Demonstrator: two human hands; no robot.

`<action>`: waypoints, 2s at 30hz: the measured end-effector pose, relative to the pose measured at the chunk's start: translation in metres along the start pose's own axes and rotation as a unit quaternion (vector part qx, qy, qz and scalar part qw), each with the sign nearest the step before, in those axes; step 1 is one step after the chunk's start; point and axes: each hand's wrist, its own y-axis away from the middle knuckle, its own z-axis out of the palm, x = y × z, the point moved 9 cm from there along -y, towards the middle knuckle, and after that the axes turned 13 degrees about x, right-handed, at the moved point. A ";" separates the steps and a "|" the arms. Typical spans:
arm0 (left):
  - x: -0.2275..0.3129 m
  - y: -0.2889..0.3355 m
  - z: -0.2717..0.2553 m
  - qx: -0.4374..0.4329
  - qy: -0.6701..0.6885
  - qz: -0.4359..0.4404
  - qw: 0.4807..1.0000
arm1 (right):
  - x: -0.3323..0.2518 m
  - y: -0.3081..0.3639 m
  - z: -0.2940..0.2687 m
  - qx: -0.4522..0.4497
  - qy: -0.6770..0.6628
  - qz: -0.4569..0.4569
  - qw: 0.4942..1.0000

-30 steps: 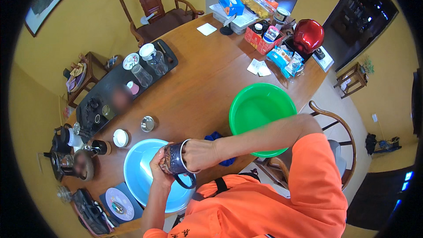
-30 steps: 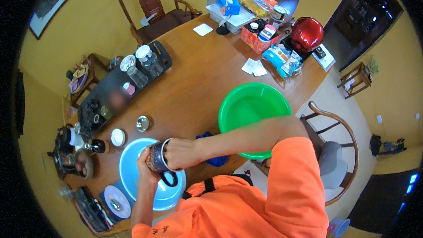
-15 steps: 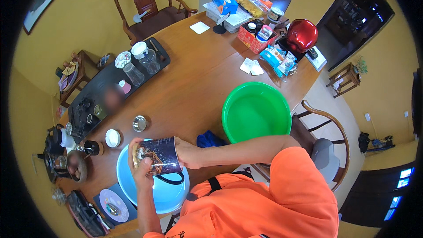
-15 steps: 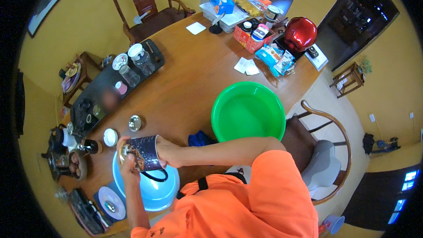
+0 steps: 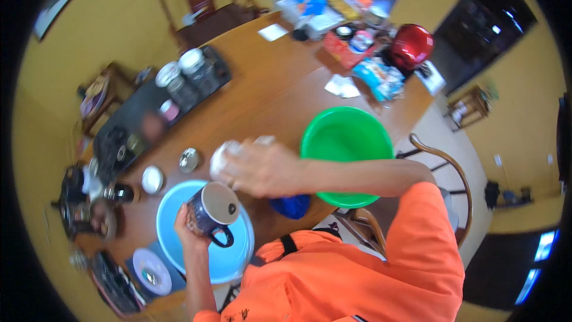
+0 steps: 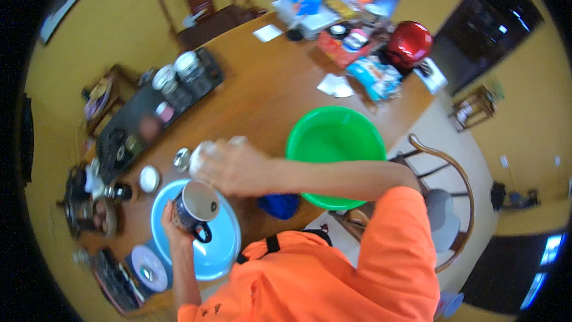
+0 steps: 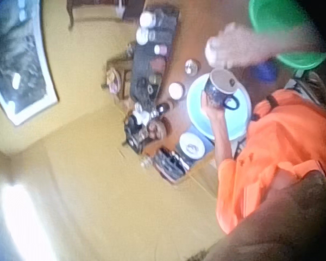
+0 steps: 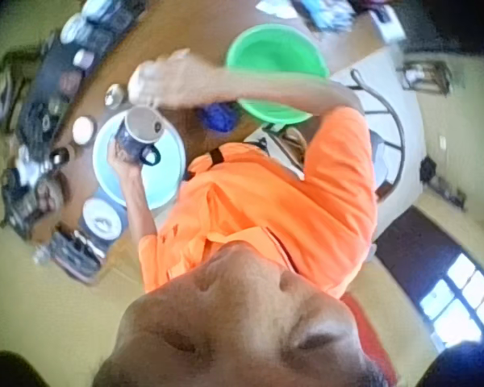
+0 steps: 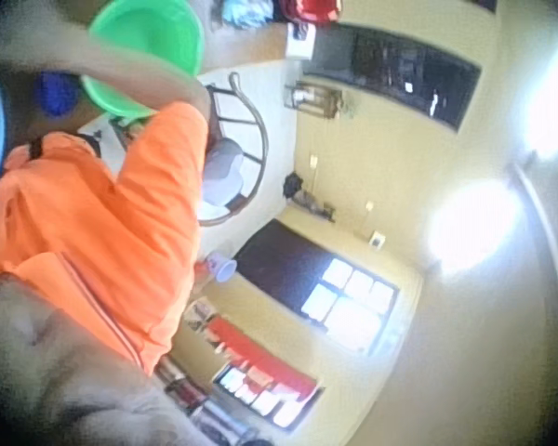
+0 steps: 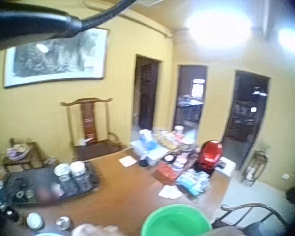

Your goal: The person cleans a patterned mug and a small metal bowl using a white cloth and water from a blue basin. They wipe the interior and exterior of the mug and the bowl, then place the cleaned items on the table.

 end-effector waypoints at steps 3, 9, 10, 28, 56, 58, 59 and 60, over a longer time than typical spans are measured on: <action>-0.005 0.010 -0.031 0.066 0.083 -0.012 0.994 | 0.059 0.020 -0.016 0.068 -0.130 0.199 0.969; -0.034 0.017 0.004 -0.143 0.298 -0.087 0.940 | 0.070 0.099 0.021 0.034 -0.464 0.646 0.605; -0.031 0.027 0.021 -0.218 0.312 -0.089 0.921 | 0.066 0.111 0.031 0.055 -0.498 0.666 0.552; -0.045 0.055 0.013 -0.360 0.424 -0.137 0.820 | 0.028 0.142 0.055 0.053 -0.551 0.714 0.429; -0.033 0.036 -0.035 -0.126 0.219 -0.112 0.961 | -0.142 -0.035 0.059 -0.203 -0.193 -0.233 0.931; -0.022 0.037 -0.032 -0.131 0.174 -0.059 0.974 | -0.140 -0.009 0.080 -0.188 -0.166 -0.214 0.944; -0.015 0.037 -0.030 -0.130 0.159 -0.028 0.978 | -0.134 -0.004 0.092 -0.267 -0.175 -0.142 0.937; -0.009 0.038 -0.030 -0.122 0.143 0.016 0.982 | -0.127 -0.010 0.092 -0.215 -0.245 -0.024 0.945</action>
